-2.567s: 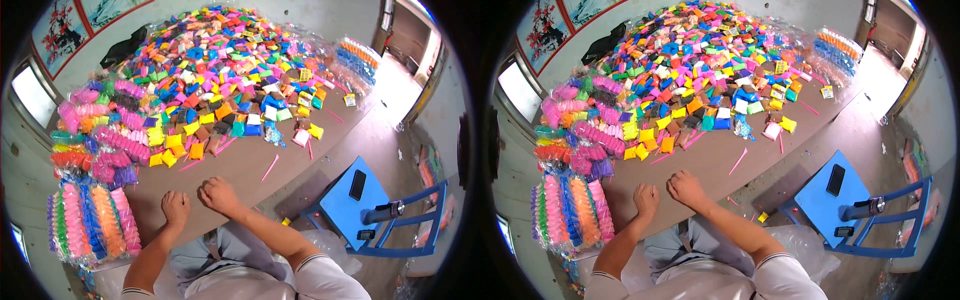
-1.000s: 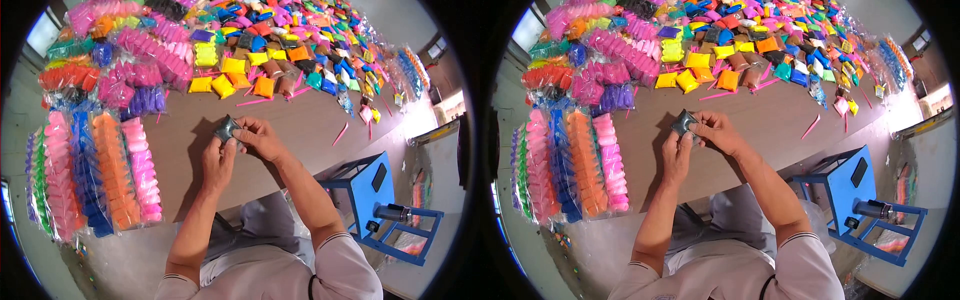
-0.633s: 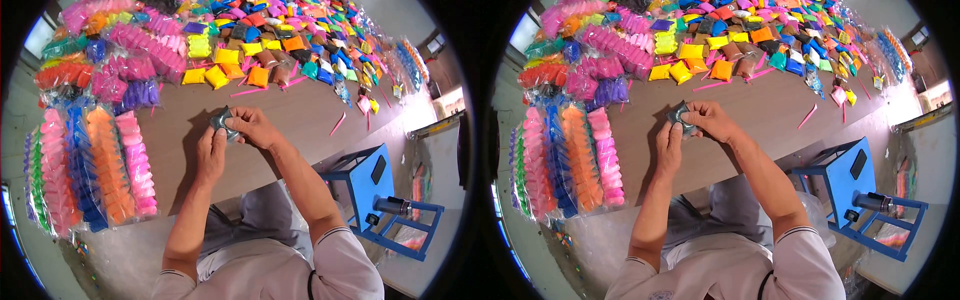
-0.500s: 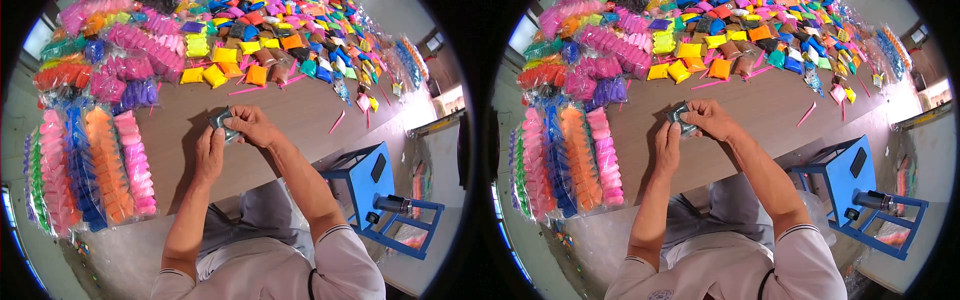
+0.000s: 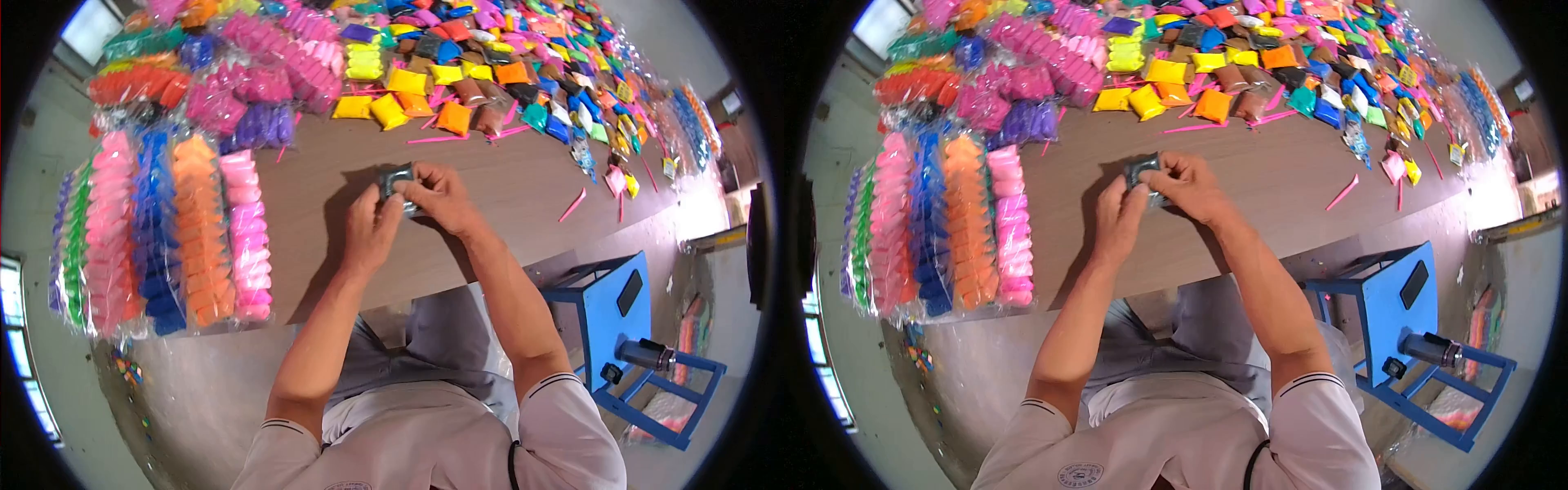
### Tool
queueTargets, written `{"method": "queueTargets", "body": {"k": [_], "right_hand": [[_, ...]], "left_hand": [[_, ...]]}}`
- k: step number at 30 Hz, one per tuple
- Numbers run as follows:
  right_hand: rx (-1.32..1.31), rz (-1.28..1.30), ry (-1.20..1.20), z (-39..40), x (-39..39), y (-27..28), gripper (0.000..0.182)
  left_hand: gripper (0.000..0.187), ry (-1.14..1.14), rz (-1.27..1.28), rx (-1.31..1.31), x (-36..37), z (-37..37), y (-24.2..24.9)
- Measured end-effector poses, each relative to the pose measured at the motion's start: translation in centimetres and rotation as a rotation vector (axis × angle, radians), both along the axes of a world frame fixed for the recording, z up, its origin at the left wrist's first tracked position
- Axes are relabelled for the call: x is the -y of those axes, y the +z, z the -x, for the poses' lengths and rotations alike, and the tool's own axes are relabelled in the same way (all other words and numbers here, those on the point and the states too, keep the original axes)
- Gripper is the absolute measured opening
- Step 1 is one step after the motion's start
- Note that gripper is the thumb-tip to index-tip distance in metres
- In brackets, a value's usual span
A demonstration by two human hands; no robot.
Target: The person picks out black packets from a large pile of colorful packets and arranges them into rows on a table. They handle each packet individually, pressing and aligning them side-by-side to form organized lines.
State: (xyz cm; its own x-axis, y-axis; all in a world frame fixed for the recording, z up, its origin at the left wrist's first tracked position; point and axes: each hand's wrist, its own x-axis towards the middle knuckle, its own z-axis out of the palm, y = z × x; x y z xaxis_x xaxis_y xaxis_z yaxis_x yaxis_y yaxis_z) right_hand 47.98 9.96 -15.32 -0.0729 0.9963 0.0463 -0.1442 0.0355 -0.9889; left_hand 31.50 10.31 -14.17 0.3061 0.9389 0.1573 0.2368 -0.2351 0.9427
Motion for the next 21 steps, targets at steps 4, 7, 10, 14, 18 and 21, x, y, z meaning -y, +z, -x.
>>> {"method": "queueTargets", "body": {"k": [4,7,10,14,18,21], "right_hand": [[-0.001,0.062,-0.188,0.3,-0.3,0.9,0.024],[-0.017,0.099,-0.281,1.5,-1.8,0.8,0.023],[0.112,0.185,-0.119,3.7,-3.5,1.8,0.023],[0.357,0.238,0.158,9.7,-5.0,2.6,0.025],[0.52,0.195,0.285,13.8,-5.8,2.3,0.027],[0.619,0.265,0.302,14.5,-5.8,3.2,0.029]], "left_hand": [[0.017,-0.001,-0.027,0.127,0.3,-0.5,-0.6],[0.014,-0.05,-0.167,-0.024,1.6,-0.5,-1.5],[0.01,-0.114,-0.401,-0.201,4.6,0.4,-1.2],[0.012,-0.144,-0.531,-0.401,8.5,1.8,-1.1],[0.025,-0.059,-0.507,-0.376,10.2,2.6,-2.0],[0.027,-0.078,-0.461,-0.332,10.2,2.8,-2.4]]}}
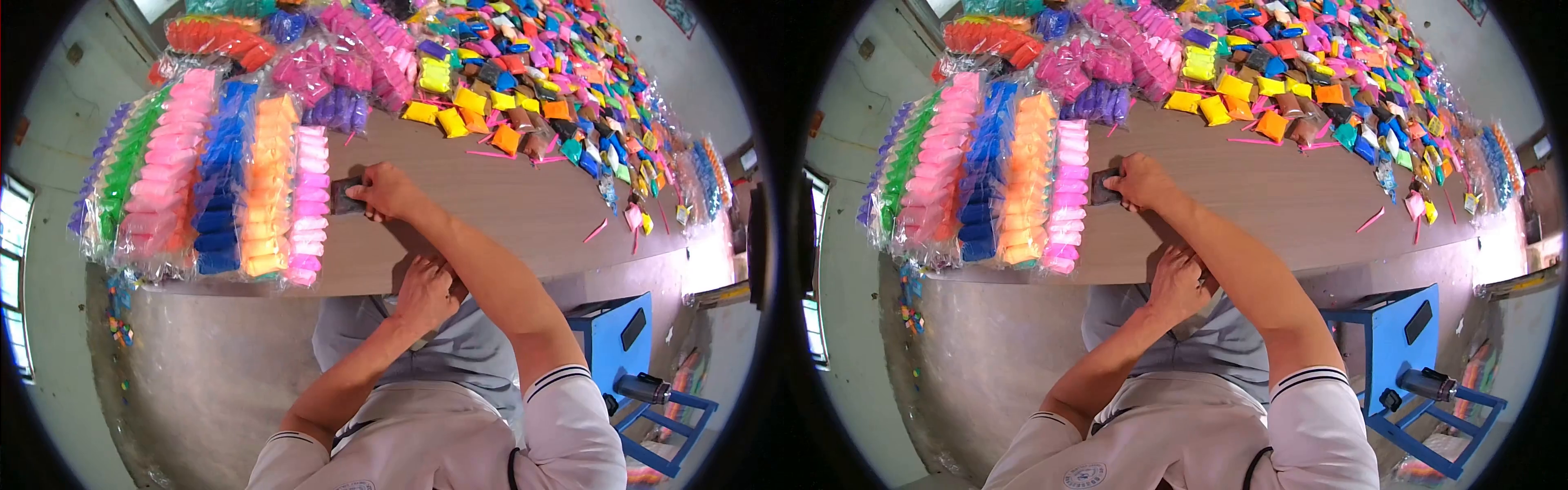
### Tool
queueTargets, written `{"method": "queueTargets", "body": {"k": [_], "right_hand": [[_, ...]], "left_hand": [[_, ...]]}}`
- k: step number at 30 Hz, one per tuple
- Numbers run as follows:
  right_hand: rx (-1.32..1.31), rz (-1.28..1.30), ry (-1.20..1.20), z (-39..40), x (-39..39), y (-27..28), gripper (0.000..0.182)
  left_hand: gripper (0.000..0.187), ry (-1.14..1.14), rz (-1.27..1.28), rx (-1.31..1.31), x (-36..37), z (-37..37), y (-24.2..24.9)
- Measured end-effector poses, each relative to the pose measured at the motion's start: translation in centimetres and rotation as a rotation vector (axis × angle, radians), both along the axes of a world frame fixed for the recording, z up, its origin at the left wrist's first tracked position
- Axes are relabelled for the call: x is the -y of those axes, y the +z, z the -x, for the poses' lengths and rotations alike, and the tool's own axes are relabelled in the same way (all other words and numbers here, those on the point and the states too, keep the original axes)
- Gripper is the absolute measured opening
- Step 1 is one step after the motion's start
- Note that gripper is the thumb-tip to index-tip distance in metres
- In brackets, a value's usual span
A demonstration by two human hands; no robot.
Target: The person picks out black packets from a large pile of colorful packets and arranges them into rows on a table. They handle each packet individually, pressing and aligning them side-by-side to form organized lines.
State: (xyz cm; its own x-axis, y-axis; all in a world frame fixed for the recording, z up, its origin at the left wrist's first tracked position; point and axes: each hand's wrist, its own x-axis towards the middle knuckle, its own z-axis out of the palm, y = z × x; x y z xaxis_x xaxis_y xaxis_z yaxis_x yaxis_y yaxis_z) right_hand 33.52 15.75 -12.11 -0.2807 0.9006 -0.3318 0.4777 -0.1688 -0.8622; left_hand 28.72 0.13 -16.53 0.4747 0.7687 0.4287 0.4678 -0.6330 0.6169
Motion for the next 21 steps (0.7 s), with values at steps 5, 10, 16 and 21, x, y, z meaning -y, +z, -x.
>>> {"method": "queueTargets", "body": {"k": [5,10,16,21], "right_hand": [[0.079,-0.494,-0.143,-1.1,0.4,-2.6,0.031],[0.059,-0.634,-0.104,-0.7,1.9,-0.8,0.034],[0.255,-0.52,0.04,0.4,2.2,-0.8,0.034],[0.165,-0.63,0.077,0.6,0.9,-3.2,0.032]], "left_hand": [[0.03,-0.01,-0.028,0.016,-0.1,-0.1,0.1],[0.035,0.019,-0.042,-0.009,0.4,-0.4,0.2],[0.038,-0.006,-0.047,0.053,0.3,0.0,-0.4],[0.026,0.031,-0.041,0.003,0.3,0.3,0.6]]}}
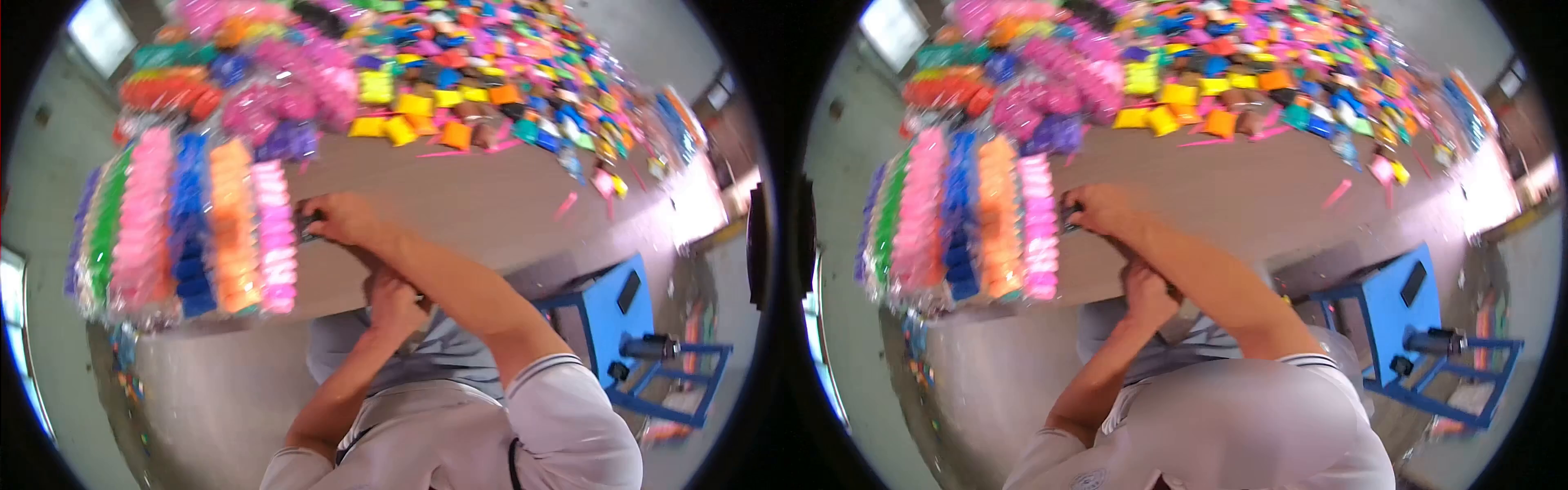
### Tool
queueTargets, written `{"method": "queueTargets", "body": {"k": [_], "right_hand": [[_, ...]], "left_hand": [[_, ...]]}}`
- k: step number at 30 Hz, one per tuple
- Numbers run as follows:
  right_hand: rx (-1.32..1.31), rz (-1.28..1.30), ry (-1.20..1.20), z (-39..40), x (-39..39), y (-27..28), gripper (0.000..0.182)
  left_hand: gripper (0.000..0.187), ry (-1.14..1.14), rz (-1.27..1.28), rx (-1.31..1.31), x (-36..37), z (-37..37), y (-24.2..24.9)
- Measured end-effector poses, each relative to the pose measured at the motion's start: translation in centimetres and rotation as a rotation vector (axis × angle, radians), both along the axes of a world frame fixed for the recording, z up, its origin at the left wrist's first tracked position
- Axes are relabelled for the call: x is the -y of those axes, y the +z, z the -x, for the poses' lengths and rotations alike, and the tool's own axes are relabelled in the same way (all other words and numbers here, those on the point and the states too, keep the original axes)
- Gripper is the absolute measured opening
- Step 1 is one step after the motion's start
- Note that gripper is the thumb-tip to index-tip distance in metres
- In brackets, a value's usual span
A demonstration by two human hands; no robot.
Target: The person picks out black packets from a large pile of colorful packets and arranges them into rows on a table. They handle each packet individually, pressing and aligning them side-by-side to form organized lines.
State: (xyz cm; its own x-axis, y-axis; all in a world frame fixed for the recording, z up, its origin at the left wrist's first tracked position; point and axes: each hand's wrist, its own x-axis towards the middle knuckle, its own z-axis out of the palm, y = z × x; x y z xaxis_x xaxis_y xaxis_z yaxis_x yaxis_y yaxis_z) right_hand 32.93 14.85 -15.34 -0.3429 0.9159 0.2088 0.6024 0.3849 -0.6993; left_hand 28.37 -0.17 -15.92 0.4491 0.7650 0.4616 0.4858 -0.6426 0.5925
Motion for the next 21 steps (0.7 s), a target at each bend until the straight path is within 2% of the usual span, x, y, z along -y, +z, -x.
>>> {"method": "queueTargets", "body": {"k": [1,2,3,4,5,7,9,10,11,12,13,14,15,16,17,18,19,20,21], "right_hand": [[-0.121,-0.151,0.021,-0.4,0.0,-0.9,0.03],[-0.419,-0.119,0.035,-0.9,0.3,-1.2,0.028],[-0.601,0.01,-0.066,-1.6,1.8,-0.1,0.026],[-0.738,-0.031,-0.128,-2.6,3.2,0.2,0.021],[-0.682,-0.007,-0.229,-4.6,5.7,1.8,0.021],[-0.648,-0.196,-0.374,-9.4,11.7,3.5,0.021],[-0.561,-0.268,-0.739,-15.0,17.6,1.7,0.02],[-0.391,-0.231,-0.923,-19.3,20.6,1.2,0.018],[-0.353,-0.29,-1.014,-24.1,23.9,0.7,0.019],[-0.415,-0.234,-1.212,-27.6,26.8,1.2,0.022],[-0.287,-0.269,-1.362,-33.2,29.9,-2.5,0.022],[-0.261,-0.357,-1.491,-36.6,32.3,-3.4,0.02],[-0.137,-0.364,-1.554,-41.7,35.6,-6.8,0.022],[0.093,-0.156,-1.595,-45.4,39.1,-7.8,0.029],[0.25,-0.068,-1.714,-51.8,43.2,-14.0,0.038],[0.336,-0.177,-1.808,-55.6,45.5,-18.0,0.047],[0.252,-0.078,-1.83,-59.3,48.2,-20.7,0.055],[0.217,0.005,-1.803,-59.3,49.3,-19.5,0.057],[0.358,0.12,-1.83,-60.1,50.3,-19.7,0.057]], "left_hand": [[0.023,0.011,-0.014,-0.034,0.0,-0.1,0.1],[0.019,0.006,-0.027,-0.066,-0.1,-0.2,0.0],[0.014,-0.015,-0.12,-0.021,-0.1,-0.3,-0.3],[0.012,-0.044,-0.223,-0.064,-0.2,-0.4,-0.6],[0.012,-0.057,-0.207,-0.011,-0.1,-0.8,-0.2],[0.014,-0.081,-0.189,0.047,0.3,-1.2,0.0],[0.018,-0.012,-0.105,-0.05,0.5,-1.0,-0.1],[0.018,-0.022,-0.114,-0.048,0.4,-0.9,0.0],[0.019,-0.009,-0.11,-0.078,0.3,-1.0,0.1],[0.021,0.008,-0.108,-0.106,0.4,-1.3,0.1],[0.021,0.007,-0.117,-0.103,0.5,-1.6,0.1],[0.023,0.013,-0.131,-0.113,0.5,-1.7,0.0],[0.025,0.038,-0.151,-0.124,0.1,-1.8,0.1],[0.029,0.039,-0.172,-0.09,-0.1,-2.1,0.4],[0.029,0.044,-0.171,-0.116,-0.5,-2.1,0.0],[0.029,0.067,-0.173,-0.149,-0.6,-2.1,0.3],[0.027,0.091,-0.124,-0.191,-0.7,-2.2,0.8],[0.027,0.072,-0.077,-0.157,-0.9,-2.3,1.3],[0.028,0.097,-0.048,-0.143,-1.0,-2.5,1.8]]}}
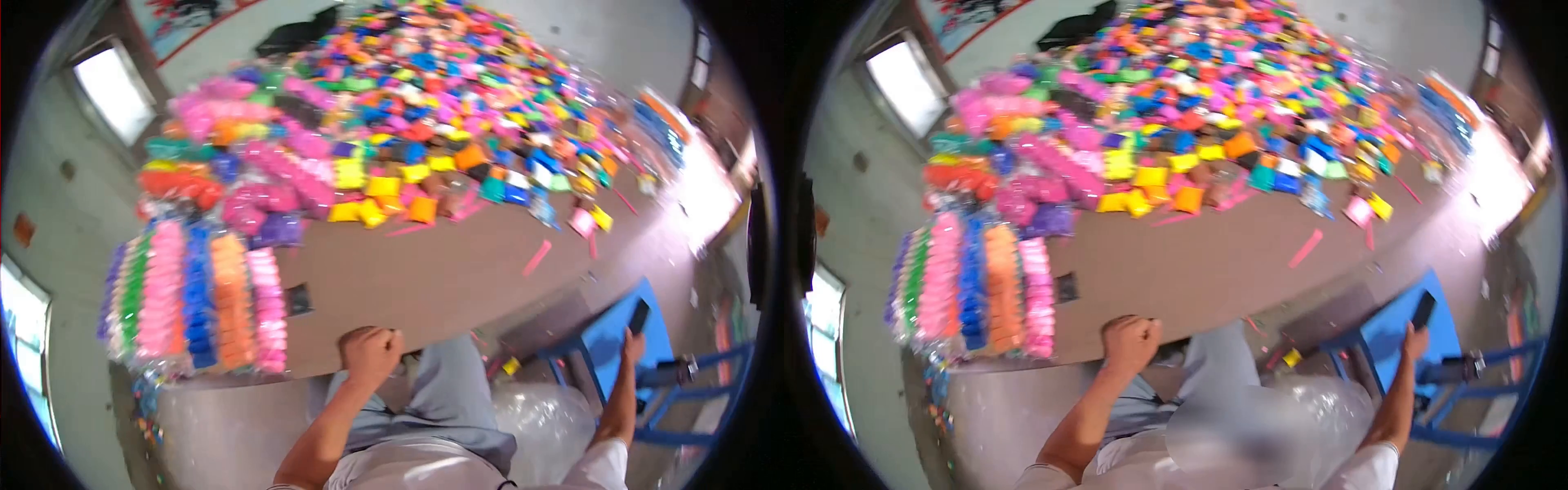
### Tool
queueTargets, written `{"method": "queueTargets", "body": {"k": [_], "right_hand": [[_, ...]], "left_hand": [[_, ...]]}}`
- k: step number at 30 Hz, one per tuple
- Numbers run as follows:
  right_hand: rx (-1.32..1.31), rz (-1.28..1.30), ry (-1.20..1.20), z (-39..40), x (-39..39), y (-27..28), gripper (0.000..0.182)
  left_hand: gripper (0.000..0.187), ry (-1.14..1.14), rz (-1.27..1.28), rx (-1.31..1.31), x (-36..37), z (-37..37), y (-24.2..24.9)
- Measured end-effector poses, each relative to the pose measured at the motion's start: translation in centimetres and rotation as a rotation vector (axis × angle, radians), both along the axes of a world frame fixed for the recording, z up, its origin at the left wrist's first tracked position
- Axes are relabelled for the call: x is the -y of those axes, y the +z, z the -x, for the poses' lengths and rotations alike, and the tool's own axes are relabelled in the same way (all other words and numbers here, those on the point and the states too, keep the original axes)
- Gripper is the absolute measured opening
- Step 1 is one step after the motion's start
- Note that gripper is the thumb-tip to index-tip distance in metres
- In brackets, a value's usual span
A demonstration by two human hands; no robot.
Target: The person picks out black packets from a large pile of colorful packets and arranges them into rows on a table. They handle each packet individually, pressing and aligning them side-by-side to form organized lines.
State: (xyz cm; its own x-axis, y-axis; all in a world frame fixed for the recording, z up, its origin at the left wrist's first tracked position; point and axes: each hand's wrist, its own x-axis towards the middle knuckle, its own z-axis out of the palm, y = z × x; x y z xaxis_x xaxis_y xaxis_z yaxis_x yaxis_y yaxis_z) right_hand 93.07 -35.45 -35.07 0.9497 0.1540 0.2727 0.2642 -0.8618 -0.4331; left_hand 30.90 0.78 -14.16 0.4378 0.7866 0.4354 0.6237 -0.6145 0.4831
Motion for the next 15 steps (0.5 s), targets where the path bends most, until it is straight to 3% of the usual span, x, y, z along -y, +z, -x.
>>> {"method": "queueTargets", "body": {"k": [2,4,6,8,15], "right_hand": [[-0.125,0.19,-0.207,-1.0,0.5,-0.6,0.067],[-0.147,0.298,-0.26,-1.3,0.2,-1.0,0.077],[-0.263,0.311,-0.336,0.2,-1.7,1.2,0.091],[-0.346,0.309,-0.393,-1.2,-1.0,-1.2,0.103],[-0.35,0.285,-0.492,-3.5,-0.4,-4.7,0.107]], "left_hand": [[0.03,0.047,0.008,0.006,-0.6,0.0,1.1],[0.032,0.107,0.174,-0.027,-1.1,-0.3,1.7],[0.033,0.149,0.164,-0.01,-1.5,-0.7,1.3],[0.031,0.198,0.115,-0.017,-1.6,-1.3,1.1],[0.028,0.229,-0.072,-0.031,-1.4,-2.4,-0.2]]}}
